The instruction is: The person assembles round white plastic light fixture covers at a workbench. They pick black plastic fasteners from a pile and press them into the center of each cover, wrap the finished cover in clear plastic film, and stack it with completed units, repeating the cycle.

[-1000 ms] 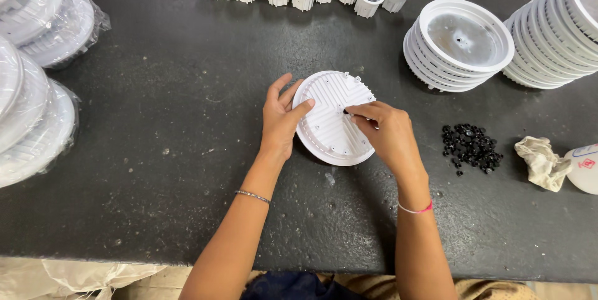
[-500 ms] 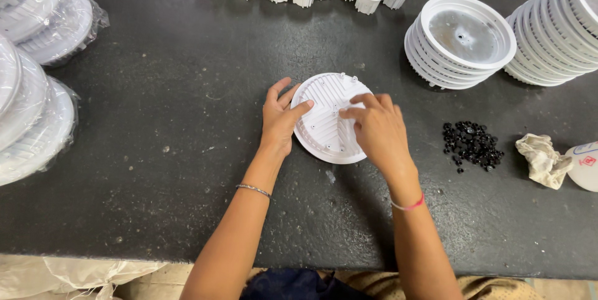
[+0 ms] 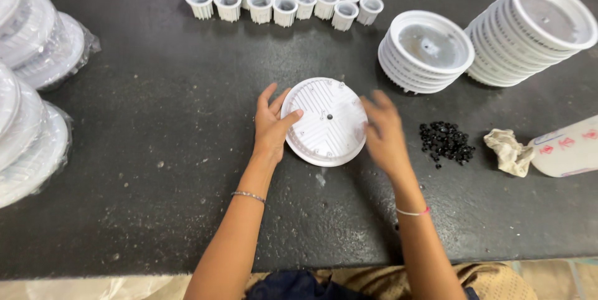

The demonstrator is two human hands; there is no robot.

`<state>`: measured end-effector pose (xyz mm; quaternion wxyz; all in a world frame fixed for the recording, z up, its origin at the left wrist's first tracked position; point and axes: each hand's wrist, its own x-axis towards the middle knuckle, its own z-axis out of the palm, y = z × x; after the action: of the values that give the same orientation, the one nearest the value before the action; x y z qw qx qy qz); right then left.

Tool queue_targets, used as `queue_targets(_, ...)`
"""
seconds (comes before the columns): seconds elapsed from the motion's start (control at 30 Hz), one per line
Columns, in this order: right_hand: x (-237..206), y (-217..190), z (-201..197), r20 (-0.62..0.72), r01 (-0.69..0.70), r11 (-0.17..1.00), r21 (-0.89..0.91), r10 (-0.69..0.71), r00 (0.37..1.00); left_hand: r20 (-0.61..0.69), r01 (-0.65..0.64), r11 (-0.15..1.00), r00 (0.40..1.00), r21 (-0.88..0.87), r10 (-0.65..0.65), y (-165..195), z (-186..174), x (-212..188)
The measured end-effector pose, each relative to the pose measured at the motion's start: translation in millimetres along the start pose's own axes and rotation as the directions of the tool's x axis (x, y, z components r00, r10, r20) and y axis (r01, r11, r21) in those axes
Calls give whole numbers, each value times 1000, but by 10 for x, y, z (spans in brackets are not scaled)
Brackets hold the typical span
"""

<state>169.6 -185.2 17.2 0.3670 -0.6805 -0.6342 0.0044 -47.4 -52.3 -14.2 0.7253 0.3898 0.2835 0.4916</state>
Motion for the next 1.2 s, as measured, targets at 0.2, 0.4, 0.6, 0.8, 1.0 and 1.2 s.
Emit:
queue_targets(0.2, 46, 268, -229, 392, -578, 454, 678, 442, 807, 168, -97, 995, 981, 1, 95, 371, 179, -7)
queue_targets(0.4, 308, -124, -640, 386, -480, 356, 802, 305, 871, 352, -207, 976, 911, -62, 216, 970, 270, 54)
queue_targets(0.6, 820, -522, -1190, -189, -72, 981, 178, 106, 976, 222, -215, 969, 946, -124, 238, 1173, 279, 94)
queue_targets(0.8, 1299, -232, -1182, -218, 158, 837, -524, -311, 925, 155, -166, 964, 967, -207, 200, 1191, 56, 79)
queue_targets(1.0, 1410, 213, -1067, -140, 137, 778, -614, -278, 951, 129, -183, 964, 969, -191, 209, 1305, -47, 125)
queue_targets(1.2, 1375, 496, -1009, -152, 88, 796, -598, -221, 963, 101, -178, 968, 975, -178, 198, 1268, 46, 206)
